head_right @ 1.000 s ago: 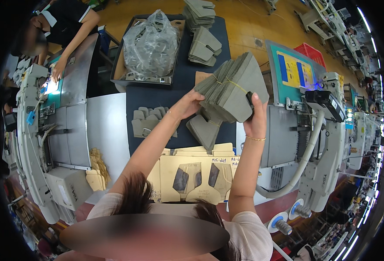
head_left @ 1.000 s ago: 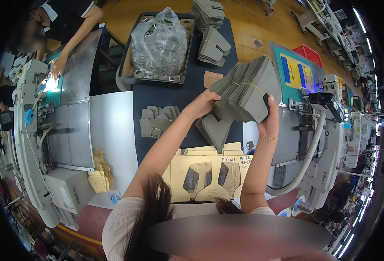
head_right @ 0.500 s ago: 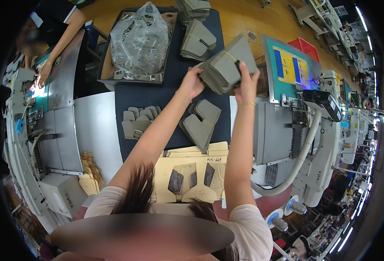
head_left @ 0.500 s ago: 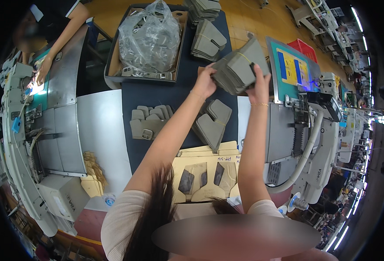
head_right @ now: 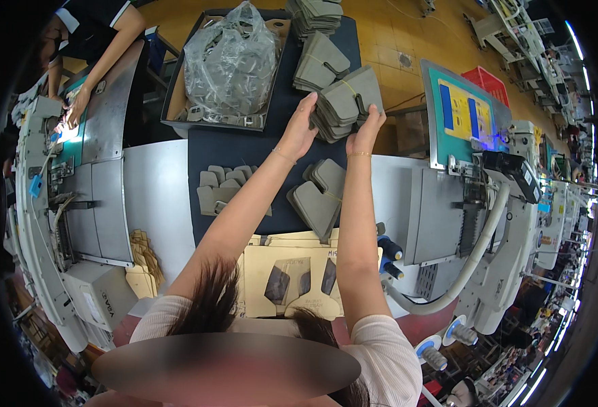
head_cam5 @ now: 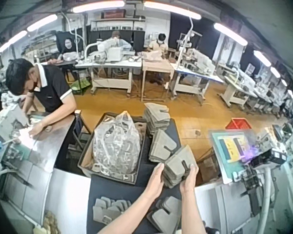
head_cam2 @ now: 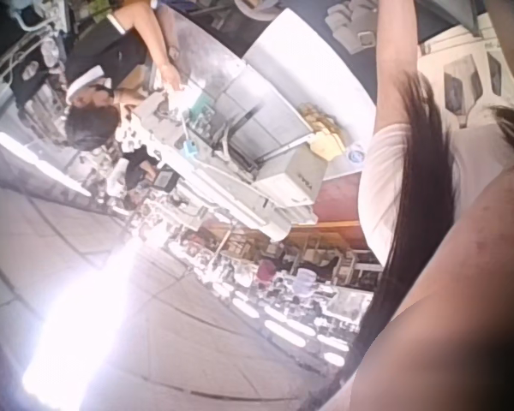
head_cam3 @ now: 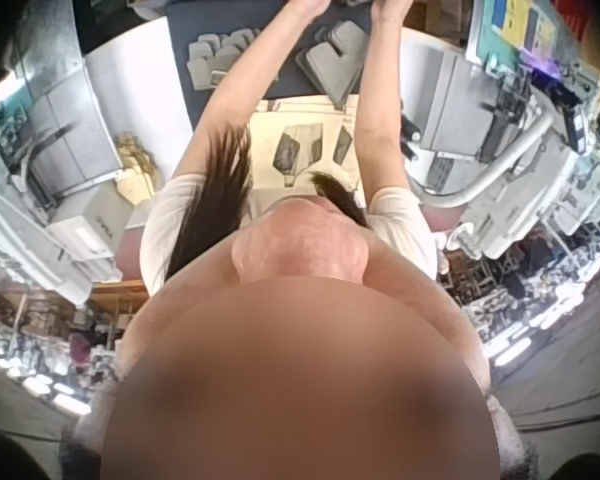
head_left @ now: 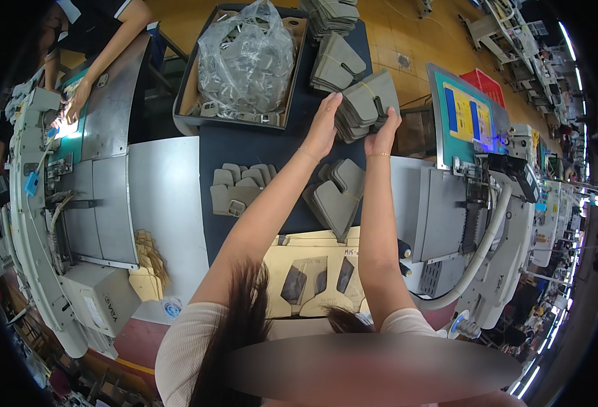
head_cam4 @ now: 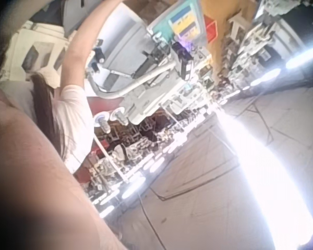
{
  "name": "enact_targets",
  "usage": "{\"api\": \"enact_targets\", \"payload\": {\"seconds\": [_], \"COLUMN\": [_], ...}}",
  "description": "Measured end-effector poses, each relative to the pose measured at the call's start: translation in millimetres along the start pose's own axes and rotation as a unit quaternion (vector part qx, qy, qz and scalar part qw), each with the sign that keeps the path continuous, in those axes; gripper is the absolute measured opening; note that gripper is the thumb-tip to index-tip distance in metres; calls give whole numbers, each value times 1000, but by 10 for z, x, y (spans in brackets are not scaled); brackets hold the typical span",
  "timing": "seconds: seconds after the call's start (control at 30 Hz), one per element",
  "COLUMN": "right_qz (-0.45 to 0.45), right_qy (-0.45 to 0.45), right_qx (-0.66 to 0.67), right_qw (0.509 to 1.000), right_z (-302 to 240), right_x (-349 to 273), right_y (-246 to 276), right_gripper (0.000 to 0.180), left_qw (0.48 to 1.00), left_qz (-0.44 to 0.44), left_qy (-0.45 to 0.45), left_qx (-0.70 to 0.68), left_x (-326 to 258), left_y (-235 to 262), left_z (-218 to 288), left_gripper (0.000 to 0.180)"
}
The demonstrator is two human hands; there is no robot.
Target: The person sorts and stacks pre-cut fabric pieces on a worktable in a garment factory. They handle olive and salmon-colored fabric parts, aligning and bundling them, then move to another table to continue stacking and organizing the pieces.
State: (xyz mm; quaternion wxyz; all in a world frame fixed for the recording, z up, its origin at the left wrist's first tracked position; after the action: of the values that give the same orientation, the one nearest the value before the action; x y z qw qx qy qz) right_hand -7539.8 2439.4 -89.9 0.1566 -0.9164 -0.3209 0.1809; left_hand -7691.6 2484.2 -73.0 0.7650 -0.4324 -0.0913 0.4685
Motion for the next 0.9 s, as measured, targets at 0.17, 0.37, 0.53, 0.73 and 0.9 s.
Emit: {"api": "enact_targets", "payload": {"seconds": [0.17, 0.37, 0.53, 0.73, 0.9], "right_qz": [39, -47, -39, -105, -153], "right_qy": [-36, -138, -122, -305, -299], "right_qx": [-296, -349, -353, -268, -231], "right_qw": [954, 926, 927, 908, 913], "right_z": [-28, -309, -285, 132, 232], "right_x": [89, -111, -872, -1356, -1399], "right_y": [-30, 183, 722, 931, 898], "right_gripper": [91, 94, 85, 79, 78], "left_qw": [999, 953, 918, 929, 953], "left_qz": [-9, 25, 7, 18, 20], "left_qy": [29, 55, 168, 263, 271], "left_qx": [36, 298, 360, 259, 131], "left_x": [-29, -461, -1462, -1950, -1864], "left_y": [129, 428, 704, 714, 582], "left_z": [-32, 74, 35, -254, -423], "left_gripper": [77, 81, 70, 77, 85]}}
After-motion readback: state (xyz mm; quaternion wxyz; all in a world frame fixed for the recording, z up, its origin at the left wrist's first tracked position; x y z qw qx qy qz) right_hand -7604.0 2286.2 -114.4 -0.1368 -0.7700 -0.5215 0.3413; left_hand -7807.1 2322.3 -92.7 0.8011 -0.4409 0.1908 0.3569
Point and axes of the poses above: each hand's wrist, its own x-axis towards the middle knuckle, its own y-axis out of the back of the hand, z = x × y, the point moved 4 cm from there along x, towards the middle knuckle, and after that the axes turned 3 degrees about -y, right-handed, at the moved point
